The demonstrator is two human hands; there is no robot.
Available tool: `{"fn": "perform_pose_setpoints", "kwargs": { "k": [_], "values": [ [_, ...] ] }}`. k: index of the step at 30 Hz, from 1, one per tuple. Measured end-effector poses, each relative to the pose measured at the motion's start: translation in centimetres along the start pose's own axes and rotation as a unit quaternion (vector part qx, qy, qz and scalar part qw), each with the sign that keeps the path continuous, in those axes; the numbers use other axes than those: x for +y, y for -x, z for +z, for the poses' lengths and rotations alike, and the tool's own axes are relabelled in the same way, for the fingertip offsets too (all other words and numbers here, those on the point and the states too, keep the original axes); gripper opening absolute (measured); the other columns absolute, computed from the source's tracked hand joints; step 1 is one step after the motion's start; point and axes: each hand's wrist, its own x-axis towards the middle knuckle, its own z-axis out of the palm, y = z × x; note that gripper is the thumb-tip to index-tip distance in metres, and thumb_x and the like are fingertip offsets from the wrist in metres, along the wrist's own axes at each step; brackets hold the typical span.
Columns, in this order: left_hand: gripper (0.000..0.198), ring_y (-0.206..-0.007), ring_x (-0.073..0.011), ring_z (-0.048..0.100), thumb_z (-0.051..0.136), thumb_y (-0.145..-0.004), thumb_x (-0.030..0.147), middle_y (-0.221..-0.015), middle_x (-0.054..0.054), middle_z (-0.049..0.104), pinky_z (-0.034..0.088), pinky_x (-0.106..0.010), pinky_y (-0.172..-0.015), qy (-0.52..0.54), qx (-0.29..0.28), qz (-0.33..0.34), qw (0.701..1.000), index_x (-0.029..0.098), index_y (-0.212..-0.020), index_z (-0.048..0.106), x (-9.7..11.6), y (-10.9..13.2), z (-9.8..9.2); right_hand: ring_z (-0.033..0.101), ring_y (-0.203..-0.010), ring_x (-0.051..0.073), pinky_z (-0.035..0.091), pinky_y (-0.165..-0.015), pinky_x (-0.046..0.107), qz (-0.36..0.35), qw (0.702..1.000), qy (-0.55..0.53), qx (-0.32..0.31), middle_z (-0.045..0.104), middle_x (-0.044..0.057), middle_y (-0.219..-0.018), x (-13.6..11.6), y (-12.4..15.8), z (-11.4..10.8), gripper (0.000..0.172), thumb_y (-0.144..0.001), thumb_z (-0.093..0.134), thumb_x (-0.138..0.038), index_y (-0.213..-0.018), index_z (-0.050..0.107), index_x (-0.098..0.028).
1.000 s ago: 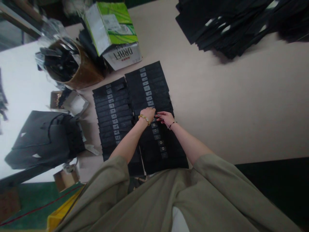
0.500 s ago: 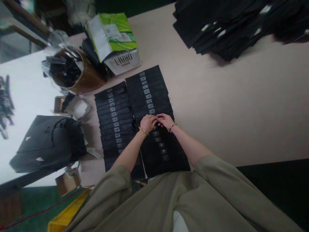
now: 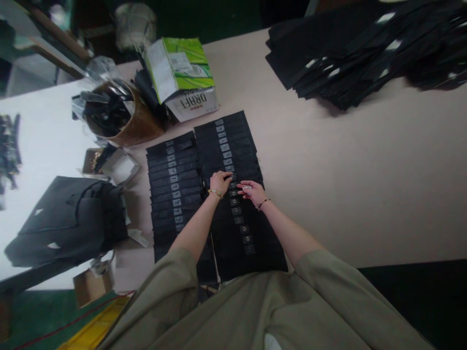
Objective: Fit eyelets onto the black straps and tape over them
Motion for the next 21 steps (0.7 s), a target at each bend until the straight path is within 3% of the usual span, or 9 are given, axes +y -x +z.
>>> {"fn": "perform_pose_setpoints", "kwargs": {
  "k": [7, 13, 17, 21],
  "values": [
    [0.026, -0.102, -0.0218, 0.061, 0.064, -0.086, 0.026, -0.108, -0.005, 0.071, 0.047, -0.034, -0.096, 0.010, -0.014, -0.001, 1.000, 0.027, -0.110, 0.075, -0.17, -0.17, -0.20, 0.074, -0.081, 0.014, 0.061, -0.068, 0.024, -0.003, 0.999, -0.048, 0.014, 0.074, 0.009, -0.110, -0.22, 0.34, 0.28, 0.025, -0.079, 0.064, -0.006, -0.101, 0.064, -0.017],
    [0.042, -0.098, -0.0188, 0.061, 0.067, -0.082, 0.020, -0.107, -0.001, 0.073, 0.048, -0.031, -0.093, 0.067, 0.001, -0.007, 0.998, 0.027, -0.124, 0.067, -0.33, 0.14, -0.23, 0.074, -0.081, 0.015, 0.061, -0.069, 0.024, -0.015, 0.997, -0.072, 0.036, 0.075, 0.008, -0.105, -0.19, 0.47, 0.50, 0.025, -0.079, 0.064, -0.005, -0.100, 0.066, -0.017],
    [0.026, -0.103, -0.0204, 0.060, 0.064, -0.087, 0.027, -0.110, -0.003, 0.072, 0.046, -0.033, -0.094, 0.052, 0.015, -0.005, 0.999, 0.027, -0.110, 0.074, -0.25, 0.39, 0.01, 0.074, -0.081, 0.014, 0.061, -0.070, 0.024, -0.013, 0.996, -0.076, 0.040, 0.076, 0.008, -0.104, -0.43, 0.66, 0.56, 0.025, -0.080, 0.066, -0.007, -0.102, 0.066, -0.017],
    [0.023, -0.103, -0.0211, 0.060, 0.061, -0.089, 0.029, -0.108, -0.004, 0.072, 0.045, -0.033, -0.094, 0.016, 0.022, -0.013, 1.000, 0.027, -0.106, 0.076, 0.43, 0.69, 0.11, 0.074, -0.078, 0.013, 0.061, -0.067, 0.022, 0.006, 0.997, -0.065, 0.042, 0.077, 0.008, -0.100, -0.88, 0.76, 0.76, 0.022, -0.082, 0.065, -0.007, -0.102, 0.066, -0.017]
  ]
}}
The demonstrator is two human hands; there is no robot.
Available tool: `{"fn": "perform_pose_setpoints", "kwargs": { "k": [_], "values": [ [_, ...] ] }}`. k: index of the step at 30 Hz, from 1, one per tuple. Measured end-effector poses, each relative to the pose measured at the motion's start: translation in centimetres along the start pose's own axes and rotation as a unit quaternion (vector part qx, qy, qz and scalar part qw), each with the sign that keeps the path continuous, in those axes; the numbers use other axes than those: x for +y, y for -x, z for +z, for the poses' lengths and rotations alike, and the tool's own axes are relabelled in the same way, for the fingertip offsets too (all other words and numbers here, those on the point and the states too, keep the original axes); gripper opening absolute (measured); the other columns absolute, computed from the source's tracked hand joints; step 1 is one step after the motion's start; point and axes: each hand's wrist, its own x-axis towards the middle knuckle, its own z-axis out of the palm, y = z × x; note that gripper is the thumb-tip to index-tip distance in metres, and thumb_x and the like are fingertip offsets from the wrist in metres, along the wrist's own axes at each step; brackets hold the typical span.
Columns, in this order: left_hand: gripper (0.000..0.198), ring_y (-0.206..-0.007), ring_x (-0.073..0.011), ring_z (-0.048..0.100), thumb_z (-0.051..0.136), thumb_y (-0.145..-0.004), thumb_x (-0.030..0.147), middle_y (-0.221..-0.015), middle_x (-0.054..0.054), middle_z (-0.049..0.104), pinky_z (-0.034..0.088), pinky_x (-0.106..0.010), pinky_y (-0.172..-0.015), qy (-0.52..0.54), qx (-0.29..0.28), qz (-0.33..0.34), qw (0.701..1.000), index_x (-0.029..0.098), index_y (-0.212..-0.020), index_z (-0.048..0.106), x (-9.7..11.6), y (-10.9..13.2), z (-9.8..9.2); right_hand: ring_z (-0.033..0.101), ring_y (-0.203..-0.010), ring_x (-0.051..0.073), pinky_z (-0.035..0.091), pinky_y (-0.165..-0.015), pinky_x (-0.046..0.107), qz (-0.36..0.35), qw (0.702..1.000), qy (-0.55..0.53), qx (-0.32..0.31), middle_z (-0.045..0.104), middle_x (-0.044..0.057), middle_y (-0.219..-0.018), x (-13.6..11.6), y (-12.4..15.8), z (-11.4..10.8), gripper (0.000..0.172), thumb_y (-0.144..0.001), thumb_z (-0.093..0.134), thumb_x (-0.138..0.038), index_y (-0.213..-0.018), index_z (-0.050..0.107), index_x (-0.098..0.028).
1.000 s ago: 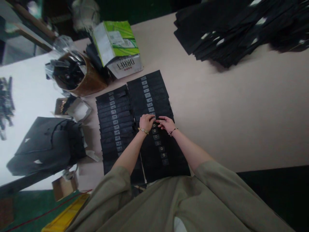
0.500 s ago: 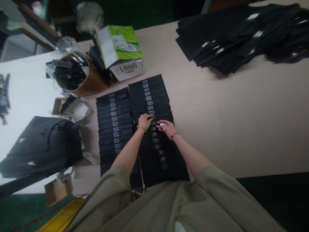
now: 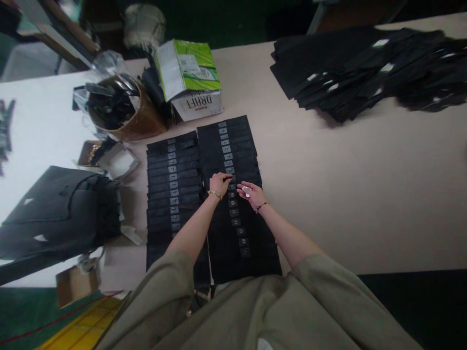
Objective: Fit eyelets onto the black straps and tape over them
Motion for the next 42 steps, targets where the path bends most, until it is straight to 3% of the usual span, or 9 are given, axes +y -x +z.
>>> {"fn": "perform_pose_setpoints", "kwargs": {
  "k": [8, 15, 20, 25, 29, 32, 35, 38, 42],
  "values": [
    [0.020, -0.103, -0.0214, 0.060, 0.064, -0.088, 0.033, -0.104, -0.003, 0.072, 0.044, -0.035, -0.093, -0.013, 0.021, -0.038, 0.999, 0.029, -0.103, 0.076, 1.5, 0.3, 0.4, 0.073, -0.070, 0.011, 0.059, -0.057, 0.017, 0.062, 0.998, 0.015, 0.015, 0.077, 0.007, -0.090, -1.9, -0.2, 0.7, 0.015, -0.087, 0.059, -0.008, -0.099, 0.064, -0.016],
    [0.033, -0.105, -0.0211, 0.061, 0.065, -0.087, 0.031, -0.113, -0.005, 0.071, 0.047, -0.036, -0.095, 0.007, 0.063, -0.010, 0.998, 0.026, -0.120, 0.068, 2.4, 0.9, -0.1, 0.064, -0.057, 0.007, 0.045, -0.041, 0.012, 0.039, 0.982, 0.125, -0.136, 0.074, 0.003, -0.082, -6.4, -4.0, 1.0, 0.009, -0.084, 0.068, -0.019, -0.092, 0.066, -0.017],
    [0.030, -0.093, -0.0173, 0.067, 0.066, -0.087, 0.035, -0.106, -0.004, 0.074, 0.053, -0.033, -0.090, 0.146, 0.111, -0.027, 0.983, 0.025, -0.114, 0.071, 3.8, 0.4, -1.4, 0.049, -0.042, 0.004, 0.033, -0.035, 0.013, -0.035, 0.929, 0.232, -0.285, 0.064, -0.004, -0.065, -9.5, -8.5, 2.9, 0.026, -0.082, 0.067, -0.023, -0.107, 0.065, -0.016],
    [0.035, -0.082, -0.0160, 0.069, 0.071, -0.079, 0.040, -0.092, -0.006, 0.075, 0.056, -0.030, -0.079, 0.354, 0.156, -0.124, 0.914, 0.017, -0.105, 0.072, 4.7, -1.9, -1.7, 0.047, -0.046, 0.006, 0.039, -0.047, 0.017, -0.118, 0.855, 0.276, -0.422, 0.058, -0.009, -0.063, -11.4, -10.9, 4.1, 0.046, -0.083, 0.063, -0.021, -0.128, 0.051, -0.018],
    [0.036, -0.068, -0.0124, 0.064, 0.076, -0.071, 0.043, -0.080, -0.004, 0.072, 0.053, -0.026, -0.064, 0.416, 0.076, -0.191, 0.886, 0.014, -0.091, 0.072, 4.0, -3.1, -1.3, 0.059, -0.063, 0.010, 0.047, -0.064, 0.023, -0.160, 0.814, 0.314, -0.462, 0.063, -0.006, -0.068, -10.9, -11.6, 3.2, 0.049, -0.084, 0.062, -0.019, -0.132, 0.051, -0.018],
    [0.033, -0.063, -0.0109, 0.061, 0.073, -0.073, 0.043, -0.075, -0.003, 0.069, 0.049, -0.024, -0.059, 0.410, 0.013, -0.229, 0.883, 0.015, -0.089, 0.069, 3.3, -3.1, -0.9, 0.056, -0.059, 0.010, 0.045, -0.060, 0.022, -0.143, 0.828, 0.304, -0.449, 0.063, -0.005, -0.069, -10.0, -11.9, 2.5, 0.051, -0.085, 0.061, -0.020, -0.135, 0.050, -0.018],
    [0.020, -0.066, -0.0110, 0.060, 0.067, -0.079, 0.035, -0.076, -0.001, 0.069, 0.048, -0.023, -0.063, 0.315, 0.050, -0.230, 0.919, 0.017, -0.088, 0.068, 3.1, -3.0, -0.5, 0.048, -0.050, 0.007, 0.038, -0.050, 0.020, -0.123, 0.885, 0.250, -0.374, 0.060, -0.005, -0.068, -9.7, -12.5, 2.2, 0.037, -0.087, 0.060, -0.025, -0.123, 0.058, -0.018],
    [0.013, -0.071, -0.0121, 0.061, 0.061, -0.085, 0.028, -0.079, 0.001, 0.069, 0.049, -0.025, -0.069, 0.182, 0.061, -0.190, 0.963, 0.020, -0.091, 0.069, 3.3, -3.2, -0.3, 0.044, -0.048, 0.005, 0.031, -0.043, 0.018, -0.070, 0.934, 0.156, -0.313, 0.058, -0.004, -0.070, -10.4, -13.2, 1.8, 0.025, -0.088, 0.060, -0.030, -0.109, 0.062, -0.017],
    [0.014, -0.080, -0.0148, 0.064, 0.056, -0.090, 0.023, -0.089, 0.000, 0.071, 0.051, -0.027, -0.080, 0.034, 0.005, -0.126, 0.991, 0.022, -0.094, 0.069, 3.6, -3.9, -0.6, 0.046, -0.052, 0.004, 0.029, -0.042, 0.016, -0.002, 0.950, 0.076, -0.304, 0.060, -0.002, -0.074, -11.3, -13.5, 1.0, 0.024, -0.083, 0.062, -0.024, -0.106, 0.063, -0.017]
  ]
}}
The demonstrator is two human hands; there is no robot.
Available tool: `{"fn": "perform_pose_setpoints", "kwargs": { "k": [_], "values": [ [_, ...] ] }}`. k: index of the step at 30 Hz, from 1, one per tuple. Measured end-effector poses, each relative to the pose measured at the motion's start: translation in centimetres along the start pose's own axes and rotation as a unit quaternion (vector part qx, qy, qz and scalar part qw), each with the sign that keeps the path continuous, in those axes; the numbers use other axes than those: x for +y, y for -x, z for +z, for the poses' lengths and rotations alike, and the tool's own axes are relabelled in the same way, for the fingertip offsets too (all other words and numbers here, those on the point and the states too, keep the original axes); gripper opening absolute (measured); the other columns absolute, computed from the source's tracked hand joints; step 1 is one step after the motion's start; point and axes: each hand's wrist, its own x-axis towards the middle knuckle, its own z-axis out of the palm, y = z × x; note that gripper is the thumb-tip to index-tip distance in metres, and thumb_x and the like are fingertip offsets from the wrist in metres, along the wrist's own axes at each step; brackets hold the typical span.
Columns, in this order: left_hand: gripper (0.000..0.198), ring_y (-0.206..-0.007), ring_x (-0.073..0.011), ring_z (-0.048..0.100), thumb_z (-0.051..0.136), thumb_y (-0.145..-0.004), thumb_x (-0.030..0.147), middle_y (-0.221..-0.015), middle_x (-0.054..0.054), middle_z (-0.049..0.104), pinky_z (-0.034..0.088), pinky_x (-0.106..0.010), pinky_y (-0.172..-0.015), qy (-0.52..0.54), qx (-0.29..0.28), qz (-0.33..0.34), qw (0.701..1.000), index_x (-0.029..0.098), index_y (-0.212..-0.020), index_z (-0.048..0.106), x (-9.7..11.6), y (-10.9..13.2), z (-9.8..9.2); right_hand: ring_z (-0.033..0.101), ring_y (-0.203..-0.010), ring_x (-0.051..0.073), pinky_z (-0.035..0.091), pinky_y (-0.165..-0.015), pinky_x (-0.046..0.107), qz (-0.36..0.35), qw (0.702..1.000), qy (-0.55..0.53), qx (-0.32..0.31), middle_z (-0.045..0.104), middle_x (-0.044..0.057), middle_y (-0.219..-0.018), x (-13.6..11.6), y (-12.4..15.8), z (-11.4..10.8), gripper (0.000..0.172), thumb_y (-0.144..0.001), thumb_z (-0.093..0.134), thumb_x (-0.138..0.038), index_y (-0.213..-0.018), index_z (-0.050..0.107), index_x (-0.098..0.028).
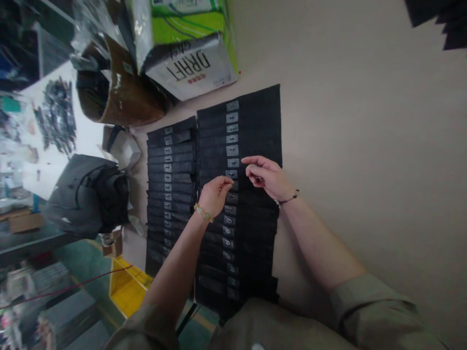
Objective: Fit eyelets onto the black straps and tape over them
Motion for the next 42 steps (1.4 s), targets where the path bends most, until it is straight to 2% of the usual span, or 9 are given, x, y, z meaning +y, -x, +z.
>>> {"fn": "perform_pose_setpoints", "kwargs": {
  "k": [4, 11, 16, 24, 28, 33, 36, 40, 42],
  "values": [
    [0.015, -0.089, -0.0163, 0.064, 0.054, -0.091, 0.019, -0.092, -0.002, 0.070, 0.049, -0.028, -0.086, -0.058, -0.018, 0.057, 0.996, 0.021, -0.091, 0.068, 0.1, -0.6, -0.3, 0.050, -0.054, 0.005, 0.032, -0.042, 0.015, 0.009, 1.000, 0.012, 0.000, 0.066, 0.001, -0.081, 0.1, 0.1, -0.2, 0.029, -0.081, 0.061, -0.020, -0.110, 0.063, -0.016],
    [0.014, -0.087, -0.0156, 0.063, 0.053, -0.093, 0.021, -0.092, -0.002, 0.068, 0.050, -0.027, -0.084, -0.066, 0.003, 0.079, 0.995, 0.021, -0.091, 0.067, -0.2, -0.5, -0.1, 0.056, -0.056, 0.007, 0.029, -0.038, 0.014, 0.001, 0.999, 0.035, -0.015, 0.073, 0.008, -0.093, 0.4, 0.1, -0.1, 0.024, -0.083, 0.063, -0.026, -0.104, 0.064, -0.015],
    [0.021, -0.096, -0.0180, 0.062, 0.045, -0.096, 0.019, -0.097, -0.004, 0.067, 0.049, -0.031, -0.090, -0.107, -0.020, 0.118, 0.987, 0.021, -0.096, 0.066, -0.3, -0.2, 0.0, 0.052, -0.052, 0.005, 0.029, -0.039, 0.014, -0.010, 0.998, 0.052, -0.017, 0.071, 0.004, -0.084, 0.1, 0.3, -0.1, 0.019, -0.083, 0.064, -0.031, -0.095, 0.065, -0.016],
    [0.027, -0.095, -0.0199, 0.058, 0.041, -0.097, 0.018, -0.101, -0.005, 0.065, 0.049, -0.031, -0.086, -0.169, -0.032, 0.187, 0.967, 0.022, -0.114, 0.061, -0.3, -0.3, -0.1, 0.046, -0.050, 0.004, 0.032, -0.043, 0.017, -0.006, 0.995, 0.094, -0.016, 0.062, -0.001, -0.073, -0.1, 0.6, 0.1, 0.028, -0.085, 0.063, -0.032, -0.108, 0.069, -0.017],
    [0.029, -0.097, -0.0194, 0.058, 0.040, -0.096, 0.016, -0.103, -0.005, 0.066, 0.048, -0.031, -0.089, -0.153, -0.050, 0.190, 0.968, 0.023, -0.116, 0.061, -0.5, -0.5, -0.6, 0.046, -0.049, 0.005, 0.031, -0.042, 0.017, -0.007, 0.995, 0.096, -0.018, 0.062, -0.002, -0.073, 0.2, 0.5, 0.1, 0.031, -0.085, 0.064, -0.034, -0.111, 0.065, -0.018],
    [0.036, -0.105, -0.0187, 0.059, 0.040, -0.094, 0.013, -0.109, -0.004, 0.067, 0.048, -0.030, -0.094, -0.118, -0.082, 0.200, 0.969, 0.025, -0.120, 0.062, -0.7, -0.9, -0.8, 0.045, -0.049, 0.005, 0.031, -0.043, 0.017, -0.001, 0.995, 0.100, -0.012, 0.063, -0.002, -0.073, 0.3, 0.4, 0.1, 0.025, -0.085, 0.065, -0.036, -0.103, 0.063, -0.019],
    [0.034, -0.106, -0.0176, 0.061, 0.038, -0.096, 0.014, -0.110, -0.005, 0.068, 0.049, -0.031, -0.094, -0.085, -0.039, 0.212, 0.973, 0.023, -0.117, 0.064, -1.1, -0.6, -0.7, 0.045, -0.049, 0.004, 0.030, -0.042, 0.017, 0.001, 0.995, 0.103, -0.005, 0.062, -0.002, -0.072, 0.3, 0.4, 0.2, 0.024, -0.084, 0.066, -0.036, -0.101, 0.064, -0.019],
    [0.025, -0.101, -0.0179, 0.063, 0.046, -0.097, 0.021, -0.104, -0.005, 0.071, 0.050, -0.033, -0.092, -0.062, 0.106, 0.194, 0.973, 0.020, -0.105, 0.069, -2.0, 0.4, 0.2, 0.045, -0.049, 0.004, 0.029, -0.042, 0.017, 0.001, 0.995, 0.103, 0.008, 0.060, -0.003, -0.071, 0.3, 0.4, 0.2, 0.025, -0.084, 0.067, -0.037, -0.101, 0.066, -0.019],
    [0.018, -0.097, -0.0184, 0.064, 0.055, -0.094, 0.026, -0.099, -0.005, 0.072, 0.051, -0.034, -0.089, -0.060, 0.150, 0.193, 0.968, 0.020, -0.100, 0.071, -2.3, 0.8, 0.9, 0.044, -0.049, 0.004, 0.029, -0.042, 0.017, -0.002, 0.994, 0.106, 0.009, 0.060, -0.003, -0.070, 0.3, 0.4, 0.3, 0.026, -0.084, 0.067, -0.037, -0.102, 0.066, -0.018]
  ]
}}
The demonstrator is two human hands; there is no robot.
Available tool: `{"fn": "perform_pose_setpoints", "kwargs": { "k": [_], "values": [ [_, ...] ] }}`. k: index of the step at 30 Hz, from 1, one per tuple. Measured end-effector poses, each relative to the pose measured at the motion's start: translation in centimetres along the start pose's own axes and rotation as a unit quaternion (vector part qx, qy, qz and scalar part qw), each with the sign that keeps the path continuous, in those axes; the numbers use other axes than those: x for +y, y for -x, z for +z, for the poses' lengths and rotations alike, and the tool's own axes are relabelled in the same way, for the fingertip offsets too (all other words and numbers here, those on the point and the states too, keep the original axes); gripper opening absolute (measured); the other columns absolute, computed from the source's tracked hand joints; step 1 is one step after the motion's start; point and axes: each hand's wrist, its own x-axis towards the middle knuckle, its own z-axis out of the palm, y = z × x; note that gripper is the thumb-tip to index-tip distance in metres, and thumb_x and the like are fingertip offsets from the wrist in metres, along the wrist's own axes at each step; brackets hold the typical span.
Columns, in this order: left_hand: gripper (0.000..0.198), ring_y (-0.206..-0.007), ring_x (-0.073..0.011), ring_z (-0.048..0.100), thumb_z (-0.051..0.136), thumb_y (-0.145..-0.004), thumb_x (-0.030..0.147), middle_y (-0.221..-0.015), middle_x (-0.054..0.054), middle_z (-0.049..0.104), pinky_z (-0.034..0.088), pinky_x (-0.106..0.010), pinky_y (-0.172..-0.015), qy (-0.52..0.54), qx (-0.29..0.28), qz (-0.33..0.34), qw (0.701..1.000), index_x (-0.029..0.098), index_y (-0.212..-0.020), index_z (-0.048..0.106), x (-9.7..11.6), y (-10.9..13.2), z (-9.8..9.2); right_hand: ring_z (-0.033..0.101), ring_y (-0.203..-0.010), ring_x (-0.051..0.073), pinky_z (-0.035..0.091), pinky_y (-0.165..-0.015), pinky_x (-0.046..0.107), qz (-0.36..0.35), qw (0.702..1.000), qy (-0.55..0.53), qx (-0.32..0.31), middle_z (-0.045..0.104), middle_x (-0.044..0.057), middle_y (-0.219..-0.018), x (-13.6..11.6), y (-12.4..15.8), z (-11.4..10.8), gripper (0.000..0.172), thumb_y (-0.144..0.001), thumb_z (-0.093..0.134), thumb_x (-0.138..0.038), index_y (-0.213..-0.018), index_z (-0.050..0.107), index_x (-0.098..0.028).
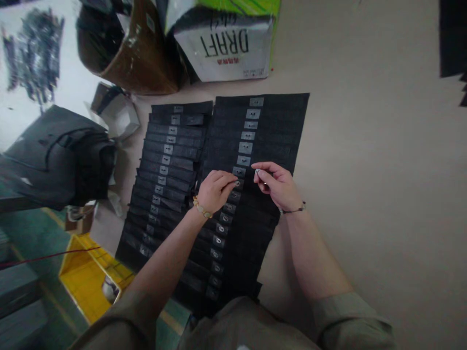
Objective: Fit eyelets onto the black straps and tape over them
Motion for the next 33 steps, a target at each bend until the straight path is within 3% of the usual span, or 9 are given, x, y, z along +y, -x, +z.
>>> {"fn": "perform_pose_setpoints", "kwargs": {
  "k": [4, 13, 20, 24, 28, 33],
  "values": [
    [0.016, -0.090, -0.0171, 0.064, 0.060, -0.093, 0.027, -0.095, -0.005, 0.073, 0.052, -0.032, -0.082, 0.001, 0.026, -0.006, 1.000, 0.020, -0.098, 0.073, 0.0, 0.7, 0.9, 0.045, -0.049, 0.004, 0.028, -0.042, 0.018, -0.004, 1.000, 0.003, -0.004, 0.062, -0.002, -0.071, 0.1, 0.0, 0.0, 0.028, -0.084, 0.067, -0.037, -0.104, 0.065, -0.019],
    [0.022, -0.090, -0.0180, 0.063, 0.053, -0.096, 0.025, -0.100, -0.006, 0.073, 0.052, -0.033, -0.082, -0.021, -0.008, -0.006, 1.000, 0.019, -0.108, 0.070, 0.0, 0.0, 0.9, 0.047, -0.051, 0.006, 0.034, -0.048, 0.021, -0.011, 0.996, 0.083, -0.004, 0.063, -0.001, -0.071, -0.2, 0.2, 0.4, 0.025, -0.086, 0.064, -0.036, -0.102, 0.068, -0.017],
    [0.020, -0.090, -0.0178, 0.065, 0.059, -0.093, 0.028, -0.098, -0.006, 0.073, 0.053, -0.032, -0.083, 0.022, 0.010, -0.015, 1.000, 0.018, -0.108, 0.069, 2.2, -0.7, 0.2, 0.047, -0.052, 0.007, 0.039, -0.056, 0.025, -0.055, 0.980, 0.192, -0.020, 0.063, -0.002, -0.073, -0.2, 0.3, 0.5, 0.028, -0.089, 0.057, -0.029, -0.114, 0.062, -0.017],
    [0.018, -0.080, -0.0139, 0.066, 0.066, -0.088, 0.026, -0.094, -0.003, 0.075, 0.054, -0.028, -0.078, 0.087, -0.006, -0.061, 0.994, 0.020, -0.105, 0.071, 3.3, -1.6, 0.2, 0.051, -0.058, 0.010, 0.041, -0.062, 0.026, -0.073, 0.967, 0.243, -0.036, 0.062, -0.003, -0.072, -0.4, 0.6, 0.5, 0.029, -0.090, 0.056, -0.027, -0.118, 0.058, -0.018],
    [0.016, -0.081, -0.0140, 0.066, 0.067, -0.088, 0.026, -0.090, -0.001, 0.074, 0.054, -0.028, -0.079, 0.082, -0.021, -0.097, 0.992, 0.022, -0.102, 0.072, 2.4, -2.4, 0.3, 0.051, -0.061, 0.011, 0.040, -0.060, 0.026, -0.072, 0.976, 0.204, -0.031, 0.060, -0.002, -0.073, -0.1, 0.4, 0.5, 0.031, -0.089, 0.056, -0.028, -0.119, 0.057, -0.020],
    [0.014, -0.091, -0.0171, 0.064, 0.068, -0.087, 0.026, -0.094, -0.002, 0.073, 0.049, -0.034, -0.086, 0.028, 0.007, -0.075, 0.997, 0.023, -0.099, 0.074, -0.1, -2.8, 0.8, 0.050, -0.059, 0.008, 0.034, -0.049, 0.021, -0.030, 0.999, 0.012, 0.009, 0.061, -0.001, -0.083, 0.5, -0.2, 0.1, 0.034, -0.078, 0.060, -0.021, -0.111, 0.057, -0.020]
  ]
}}
